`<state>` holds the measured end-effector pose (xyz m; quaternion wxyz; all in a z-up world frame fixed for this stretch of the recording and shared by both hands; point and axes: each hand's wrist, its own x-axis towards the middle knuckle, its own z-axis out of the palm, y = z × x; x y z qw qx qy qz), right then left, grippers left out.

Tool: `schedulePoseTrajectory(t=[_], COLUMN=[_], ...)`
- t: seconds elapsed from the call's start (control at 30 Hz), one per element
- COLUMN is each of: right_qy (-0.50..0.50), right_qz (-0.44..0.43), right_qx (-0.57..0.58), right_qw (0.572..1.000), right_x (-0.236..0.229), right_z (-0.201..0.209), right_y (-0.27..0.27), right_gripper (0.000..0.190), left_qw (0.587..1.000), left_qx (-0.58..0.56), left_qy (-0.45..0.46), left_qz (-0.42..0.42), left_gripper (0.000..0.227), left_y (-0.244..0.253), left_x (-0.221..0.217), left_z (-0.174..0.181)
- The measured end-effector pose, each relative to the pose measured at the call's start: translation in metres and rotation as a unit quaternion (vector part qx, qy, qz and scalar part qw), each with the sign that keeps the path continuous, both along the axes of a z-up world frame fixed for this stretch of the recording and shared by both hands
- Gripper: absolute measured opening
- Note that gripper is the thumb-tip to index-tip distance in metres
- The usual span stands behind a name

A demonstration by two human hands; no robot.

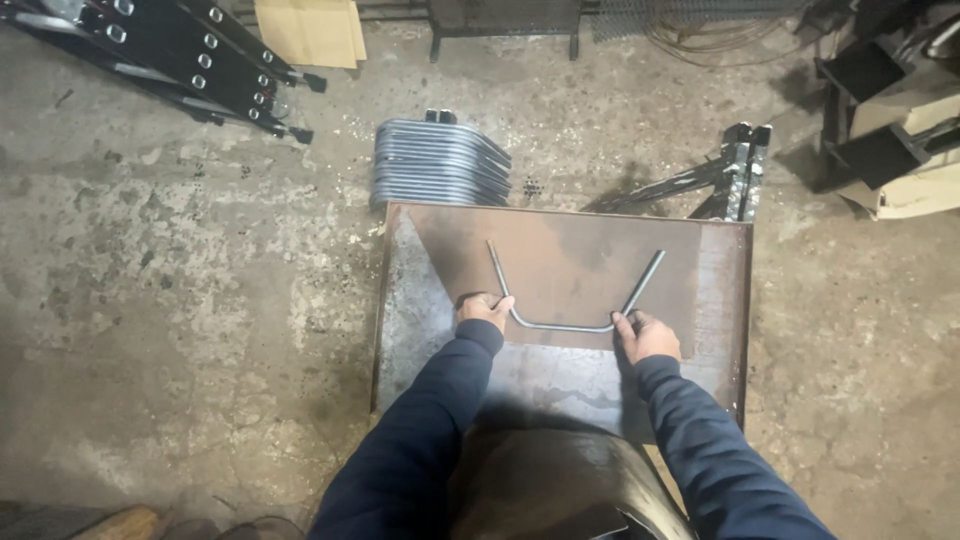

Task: Bending a metal rod using a bench vise and a hollow metal pipe for leverage, measuring with tape, and checking against a flat template.

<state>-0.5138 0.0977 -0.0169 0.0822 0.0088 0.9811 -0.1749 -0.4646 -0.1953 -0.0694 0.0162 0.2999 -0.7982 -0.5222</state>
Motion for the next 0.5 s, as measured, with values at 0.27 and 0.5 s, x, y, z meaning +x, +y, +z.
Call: schedulePoseTrajectory(t=[0.27, 0.5], right_qy=[-0.034, -0.023], right_qz=[-0.038, -0.025], right_qx=[-0.041, -0.041], right_qw=[0.998, 0.999], right_x=[0.005, 0.004], right_z=[0.015, 0.022], right_y=[-0.005, -0.008], right_gripper=[0.053, 0.052], left_qw=[1.0, 1.0], left_qx=[-0.016, -0.009], left_qy=[-0.018, -0.009], left_qz=[0.02, 0.008], left_gripper=[0.034, 0.034], left_y=[0.002, -0.001], left_x=[0.002, 0.002], left_z=[0.009, 0.004])
